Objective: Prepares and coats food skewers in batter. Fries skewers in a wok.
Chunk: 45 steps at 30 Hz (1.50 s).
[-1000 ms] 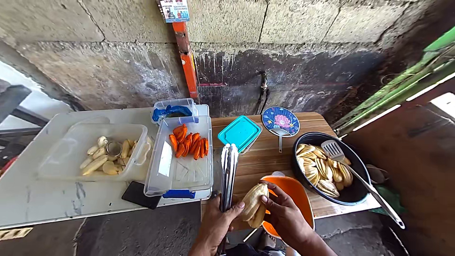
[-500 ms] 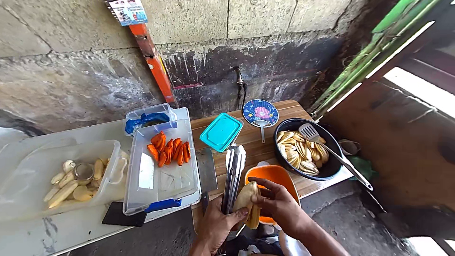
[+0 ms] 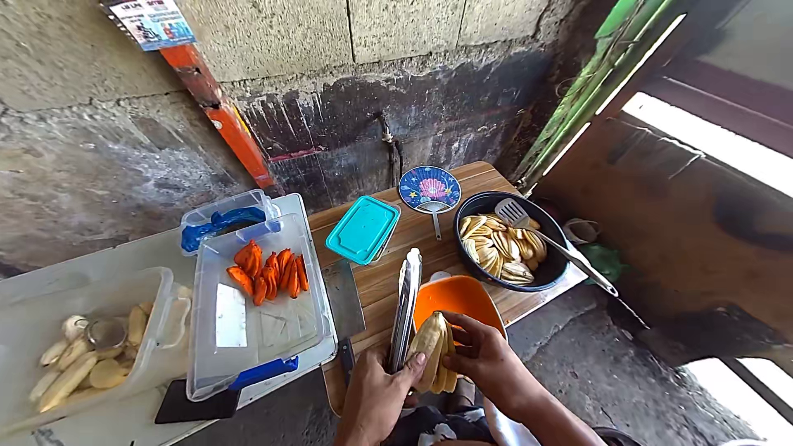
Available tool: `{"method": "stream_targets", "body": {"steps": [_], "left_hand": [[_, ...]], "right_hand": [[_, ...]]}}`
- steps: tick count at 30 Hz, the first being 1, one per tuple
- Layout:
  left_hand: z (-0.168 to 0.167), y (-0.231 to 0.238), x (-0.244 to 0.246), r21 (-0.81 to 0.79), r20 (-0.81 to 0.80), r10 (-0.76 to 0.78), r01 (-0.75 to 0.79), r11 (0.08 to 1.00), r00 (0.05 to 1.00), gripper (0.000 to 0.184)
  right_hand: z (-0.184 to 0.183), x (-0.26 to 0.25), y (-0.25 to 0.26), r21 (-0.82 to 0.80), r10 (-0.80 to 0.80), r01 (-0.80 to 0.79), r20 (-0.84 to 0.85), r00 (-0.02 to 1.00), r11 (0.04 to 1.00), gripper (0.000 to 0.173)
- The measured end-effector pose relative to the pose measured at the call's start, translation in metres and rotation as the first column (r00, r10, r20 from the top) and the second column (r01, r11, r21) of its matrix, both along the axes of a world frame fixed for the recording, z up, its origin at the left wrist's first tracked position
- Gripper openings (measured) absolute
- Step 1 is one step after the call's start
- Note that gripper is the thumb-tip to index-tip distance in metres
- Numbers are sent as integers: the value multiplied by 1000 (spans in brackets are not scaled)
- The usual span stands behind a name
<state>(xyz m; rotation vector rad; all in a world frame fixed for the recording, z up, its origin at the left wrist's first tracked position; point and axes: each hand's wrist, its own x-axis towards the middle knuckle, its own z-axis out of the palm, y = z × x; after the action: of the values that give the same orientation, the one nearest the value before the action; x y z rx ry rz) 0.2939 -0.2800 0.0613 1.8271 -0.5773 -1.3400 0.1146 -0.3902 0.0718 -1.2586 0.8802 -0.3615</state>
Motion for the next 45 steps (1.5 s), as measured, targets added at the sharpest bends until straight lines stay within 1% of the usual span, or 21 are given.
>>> {"method": "stream_targets", "body": {"steps": [5, 8, 10, 12, 15, 17, 18, 23, 25, 27, 30, 32, 34, 36, 39, 40, 41, 42, 43, 44, 45], "left_hand": [[7, -1, -5, 33, 16, -50, 49, 998, 999, 32], [9, -3, -9, 38, -8, -61, 62, 997, 998, 31], [6, -4, -12, 46, -12, -61, 62, 997, 998, 31], [4, -6, -12, 42, -51, -53, 55, 998, 997, 32], [2, -9, -13, 31, -117, -37, 41, 999, 992, 34], [1, -13, -15, 36, -125, -45, 50, 998, 991, 35], [0, -15, -17, 42, -120, -55, 61, 997, 991, 36], [-11, -33, -32, 89, -92, -110, 119, 989, 990, 43], [-17, -40, -39, 118, -110, -94, 107, 987, 990, 47], [-24, -43, -45, 137, -135, -68, 87, 987, 989, 49], [-44, -35, -51, 206, -117, 10, 15, 978, 993, 52], [-55, -21, -53, 242, -82, 101, -79, 967, 991, 52], [-61, 0, -54, 243, -43, 203, -187, 952, 978, 52], [-59, 23, -56, 239, -16, 296, -284, 929, 955, 52], [-50, 55, -61, 220, 17, 423, -417, 882, 906, 52], [-47, 64, -62, 216, 26, 452, -446, 869, 892, 52], [-45, 73, -63, 218, 37, 472, -468, 856, 881, 52], [-43, 81, -64, 224, 57, 480, -479, 848, 876, 51], [-42, 88, -64, 231, 88, 470, -477, 848, 878, 49], [-40, 93, -64, 236, 127, 441, -459, 857, 889, 46], [-40, 97, -63, 236, 165, 403, -432, 870, 900, 43]], "right_hand": [[5, -3, 1, -9, -21, 20, -20, 1000, 1000, 60], [2, -5, -1, -41, 0, -2, -38, 999, 999, 58], [1, -8, -2, -25, 11, -12, -40, 999, 1000, 59], [3, -13, -7, 22, 53, -53, -32, 998, 998, 60], [11, -22, -19, 162, 155, -148, -30, 987, 976, 62], [13, -24, -26, 225, 172, -154, -61, 983, 962, 58], [11, -26, -30, 228, 180, -159, -74, 981, 961, 57], [-25, -30, -57, 197, 225, -199, -125, 966, 960, 49], [-41, -32, -70, 204, 255, -228, -122, 959, 952, 42], [-61, -37, -83, 234, 253, -229, -82, 964, 945, 38], [-89, -43, -103, 239, 213, -192, -65, 975, 952, 35], [-108, -43, -119, 210, 202, -183, -74, 977, 960, 34], [-130, -39, -134, 157, 220, -205, -86, 972, 966, 35], [-148, -30, -145, 107, 262, -250, -127, 957, 962, 36], [-163, -11, -151, 78, 317, -307, -186, 930, 948, 39], [-164, -6, -152, 30, 327, -331, -253, 910, 943, 41], [-163, -2, -153, -53, 324, -371, -382, 865, 927, 44], [-157, -2, -152, -132, 300, -429, -536, 789, 894, 50], [-153, -4, -150, -192, 253, -480, -654, 713, 856, 54], [-147, -10, -146, -225, 207, -509, -723, 659, 831, 54], [-141, -19, -140, -242, 183, -525, -754, 631, 816, 51]]}}
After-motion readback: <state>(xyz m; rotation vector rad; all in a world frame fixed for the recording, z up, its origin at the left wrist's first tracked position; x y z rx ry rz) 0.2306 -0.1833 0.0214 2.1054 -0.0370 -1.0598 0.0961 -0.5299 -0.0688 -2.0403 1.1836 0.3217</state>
